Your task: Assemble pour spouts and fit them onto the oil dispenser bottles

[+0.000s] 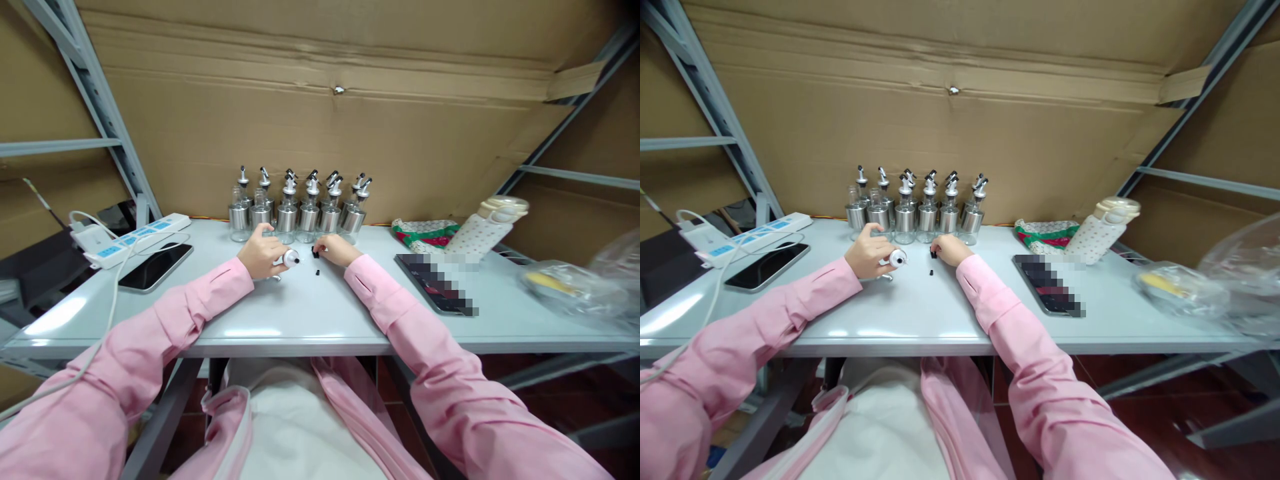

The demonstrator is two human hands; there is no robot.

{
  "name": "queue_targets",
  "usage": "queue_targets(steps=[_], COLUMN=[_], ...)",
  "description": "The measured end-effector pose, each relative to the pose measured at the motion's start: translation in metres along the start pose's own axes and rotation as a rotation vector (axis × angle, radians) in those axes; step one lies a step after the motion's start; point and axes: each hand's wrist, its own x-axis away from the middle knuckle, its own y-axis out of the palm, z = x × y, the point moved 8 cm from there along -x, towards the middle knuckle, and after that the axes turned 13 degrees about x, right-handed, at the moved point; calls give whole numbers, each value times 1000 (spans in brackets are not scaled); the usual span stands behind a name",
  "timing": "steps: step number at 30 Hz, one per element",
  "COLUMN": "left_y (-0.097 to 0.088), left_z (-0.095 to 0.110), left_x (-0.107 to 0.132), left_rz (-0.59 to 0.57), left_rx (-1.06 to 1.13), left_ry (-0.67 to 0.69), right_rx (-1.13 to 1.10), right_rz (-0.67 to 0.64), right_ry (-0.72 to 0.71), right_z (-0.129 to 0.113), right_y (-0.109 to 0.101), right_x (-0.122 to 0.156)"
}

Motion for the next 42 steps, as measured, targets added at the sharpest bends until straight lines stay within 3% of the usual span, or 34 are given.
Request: queue_targets(steps=[28,30,33,38,42], left_y=[-1,-1,-1,1,-3], left_z=[1,1,0,-7,-12], left_x=[-1,0,0,0,-1], left_rz=[-1,8,4,-24,5], left_rx=[-1,2,0,-36,-81], left_ry=[4,10,3,-88,-179], right_rx=[-14,-36,-57,-45,-17], right_rz=[56,113,305,606,699], right_ry=[-18,-16,-31,-174,-274], right_z=[-4,-5,-13,-44,-66], right_y=[-7,-14,-36,-74,-84], right_x=[1,1,7,28,39])
